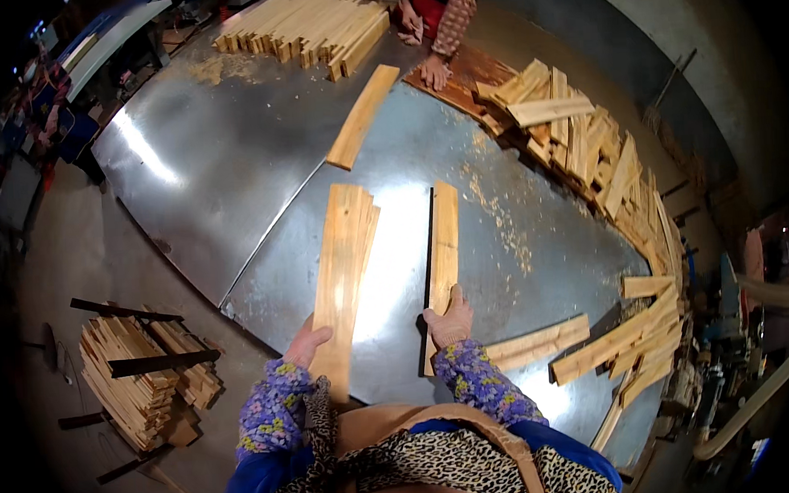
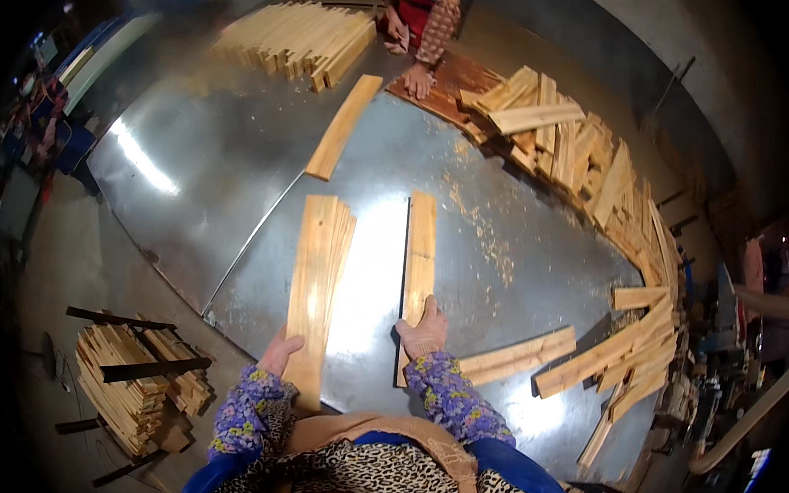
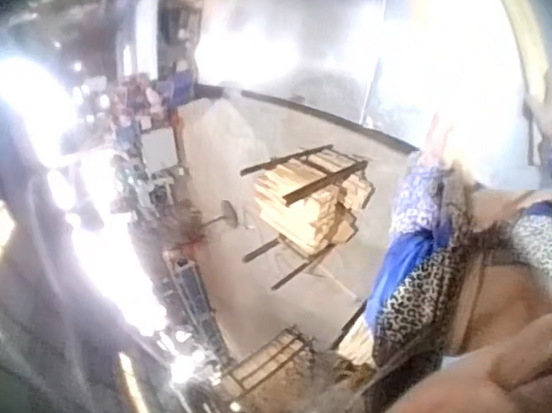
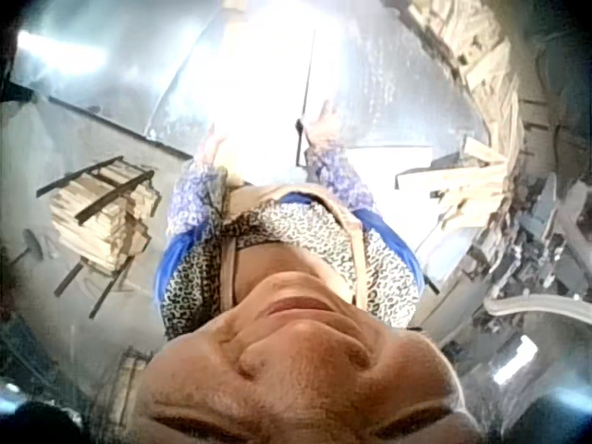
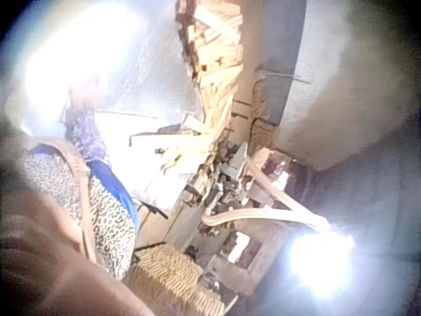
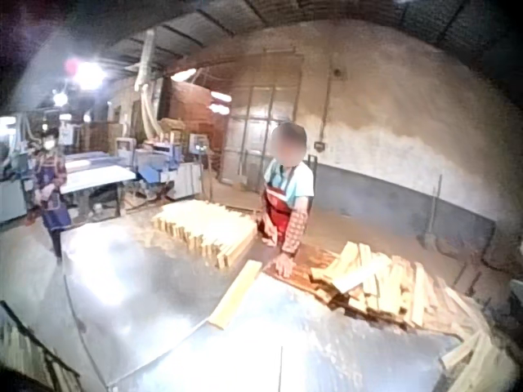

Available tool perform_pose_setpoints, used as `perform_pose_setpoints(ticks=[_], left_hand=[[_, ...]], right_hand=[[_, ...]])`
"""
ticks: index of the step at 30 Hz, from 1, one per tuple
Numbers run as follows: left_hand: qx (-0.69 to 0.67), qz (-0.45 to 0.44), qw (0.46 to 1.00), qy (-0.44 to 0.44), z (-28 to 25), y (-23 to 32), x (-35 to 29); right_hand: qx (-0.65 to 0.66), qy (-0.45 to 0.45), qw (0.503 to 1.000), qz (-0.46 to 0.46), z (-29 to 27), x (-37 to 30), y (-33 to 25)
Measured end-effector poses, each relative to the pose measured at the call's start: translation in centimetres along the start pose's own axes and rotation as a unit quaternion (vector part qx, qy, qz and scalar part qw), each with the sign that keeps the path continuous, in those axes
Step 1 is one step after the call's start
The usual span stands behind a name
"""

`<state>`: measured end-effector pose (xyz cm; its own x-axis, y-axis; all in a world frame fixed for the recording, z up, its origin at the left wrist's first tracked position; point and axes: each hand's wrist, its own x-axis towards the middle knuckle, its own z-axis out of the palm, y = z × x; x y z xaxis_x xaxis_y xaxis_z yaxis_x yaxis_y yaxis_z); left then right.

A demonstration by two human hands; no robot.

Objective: The person sorts and stacks wooden planks on a metal table. They pick up planks from a pile, align them, and place them into neat stacks. Other workers are visible in the background performing similar tasks.

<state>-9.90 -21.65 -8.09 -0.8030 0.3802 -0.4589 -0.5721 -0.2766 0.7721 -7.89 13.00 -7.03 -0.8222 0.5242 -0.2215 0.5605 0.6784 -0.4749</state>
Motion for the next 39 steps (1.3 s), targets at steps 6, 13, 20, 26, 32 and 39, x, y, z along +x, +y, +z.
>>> perform_pose_setpoints(ticks=[6,13,20,26,32,39], left_hand=[[0.003,-0.063,0.995,-0.076,-2.4,0.2,1.1],[-0.051,-0.033,0.994,-0.091,-4.0,-1.6,1.5],[-0.017,-0.022,1.0,-0.011,-6.6,-6.4,1.9],[-0.127,-0.067,0.99,-0.007,-3.1,-2.0,1.0],[-0.041,-0.058,0.997,-0.005,-1.6,1.4,1.1],[-0.028,-0.041,0.997,-0.064,-3.4,-1.0,3.1]], right_hand=[[0.291,0.027,0.951,-0.098,3.2,9.6,-7.5],[0.248,0.058,0.954,-0.159,1.3,29.9,-24.9],[0.08,0.043,0.972,-0.219,3.8,38.3,-34.7],[-0.153,-0.023,0.982,-0.108,11.8,29.7,-36.7],[0.049,-0.065,0.996,-0.048,10.5,28.9,-38.6],[0.178,-0.106,0.977,-0.053,12.5,17.7,-40.0]])
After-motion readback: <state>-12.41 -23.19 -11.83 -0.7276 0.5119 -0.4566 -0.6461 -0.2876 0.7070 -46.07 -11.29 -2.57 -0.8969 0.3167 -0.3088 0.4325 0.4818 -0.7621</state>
